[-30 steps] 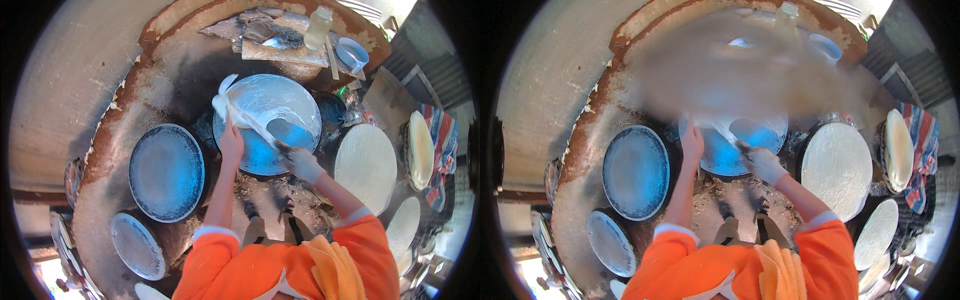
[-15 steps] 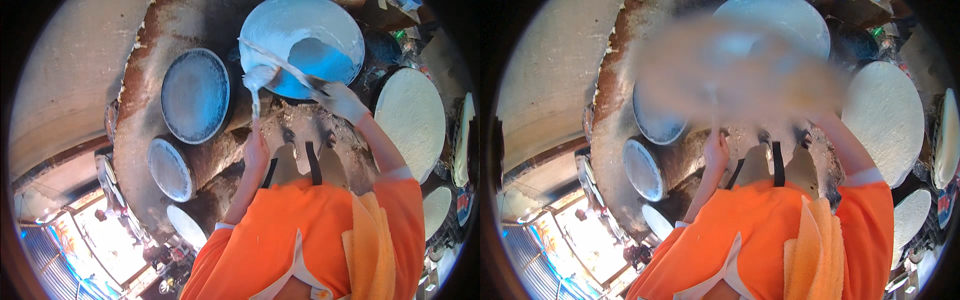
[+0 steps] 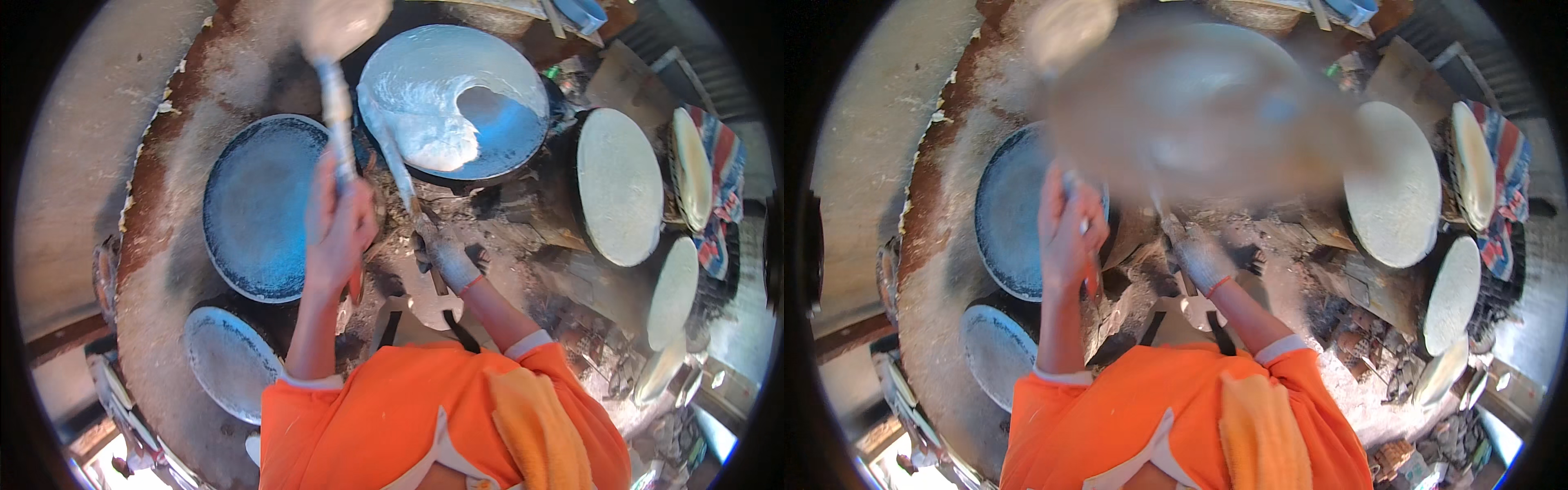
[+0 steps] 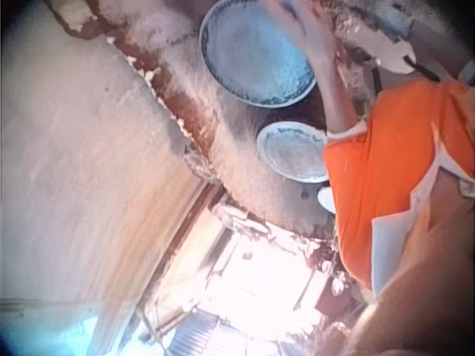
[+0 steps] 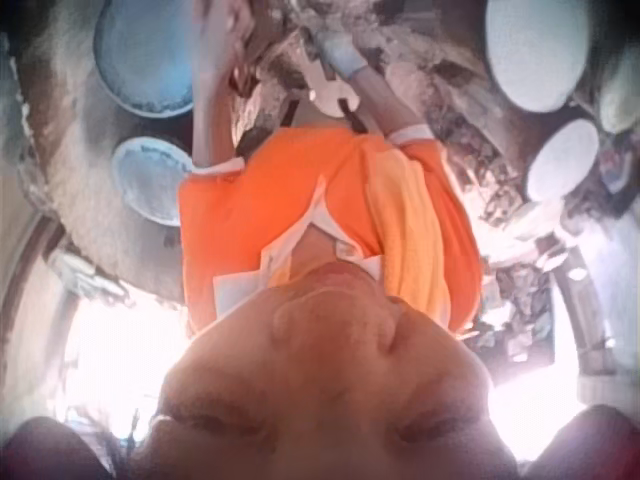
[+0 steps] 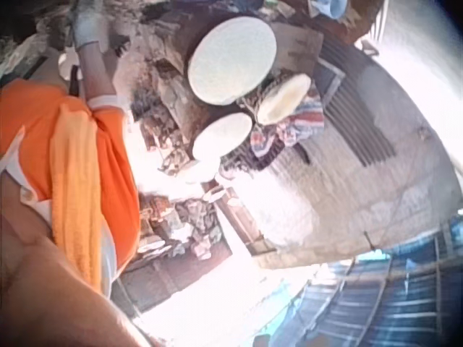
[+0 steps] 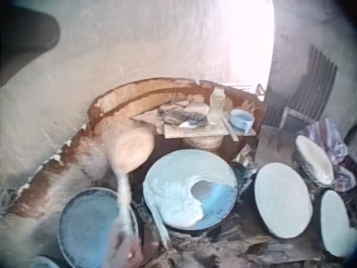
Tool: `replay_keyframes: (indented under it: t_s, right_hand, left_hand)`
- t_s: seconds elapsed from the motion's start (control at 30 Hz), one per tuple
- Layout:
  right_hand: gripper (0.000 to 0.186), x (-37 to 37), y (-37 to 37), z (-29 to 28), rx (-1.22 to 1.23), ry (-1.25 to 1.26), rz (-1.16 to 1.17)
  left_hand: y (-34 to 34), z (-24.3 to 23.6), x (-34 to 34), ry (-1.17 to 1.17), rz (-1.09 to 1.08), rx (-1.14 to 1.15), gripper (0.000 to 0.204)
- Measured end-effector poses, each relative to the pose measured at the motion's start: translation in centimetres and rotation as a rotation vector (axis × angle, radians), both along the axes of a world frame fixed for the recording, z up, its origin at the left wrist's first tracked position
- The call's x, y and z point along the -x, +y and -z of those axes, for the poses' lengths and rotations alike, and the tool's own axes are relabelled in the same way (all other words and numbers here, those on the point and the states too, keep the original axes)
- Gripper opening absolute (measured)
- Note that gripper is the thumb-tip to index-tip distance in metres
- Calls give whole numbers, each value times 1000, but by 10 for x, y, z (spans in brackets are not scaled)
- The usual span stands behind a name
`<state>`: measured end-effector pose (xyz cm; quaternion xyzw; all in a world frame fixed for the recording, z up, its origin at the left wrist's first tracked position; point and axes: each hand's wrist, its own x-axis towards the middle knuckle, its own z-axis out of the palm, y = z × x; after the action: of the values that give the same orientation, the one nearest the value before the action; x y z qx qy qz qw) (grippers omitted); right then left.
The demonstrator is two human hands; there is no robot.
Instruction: The person ladles batter onto several hot griddles and spreads it into thin circles using a wooden spreader. They flip the crepes with a ladle and stack the cooked ones on a nearby surface. The process is repeated continuously across multiple griddles.
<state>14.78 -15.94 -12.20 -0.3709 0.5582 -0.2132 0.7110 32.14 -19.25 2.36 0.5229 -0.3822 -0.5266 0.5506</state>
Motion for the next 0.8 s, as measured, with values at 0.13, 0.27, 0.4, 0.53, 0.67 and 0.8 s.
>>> replay_keyframes:
  t_s: [0.13,0.27,0.4,0.53,0.67,0.8]
  right_hand:
    - [36,13,5,-20,-125,-341,268]
    - [37,-55,8,-1,211,112,275]
    - [44,-25,25,73,282,238,361]
    - [37,54,32,48,74,95,365]
    - [34,121,8,-19,-42,-8,418]
    - [32,139,-1,47,377,68,236]
  left_hand:
    - [44,1,-66,108,2,-130,33]
    - [70,13,-72,253,-102,-53,29]
    - [74,12,-58,117,-76,-38,28]
    - [75,5,-36,114,-92,-87,28]
    - [65,-4,-1,184,-48,-220,26]
    - [38,6,21,233,108,-239,25]
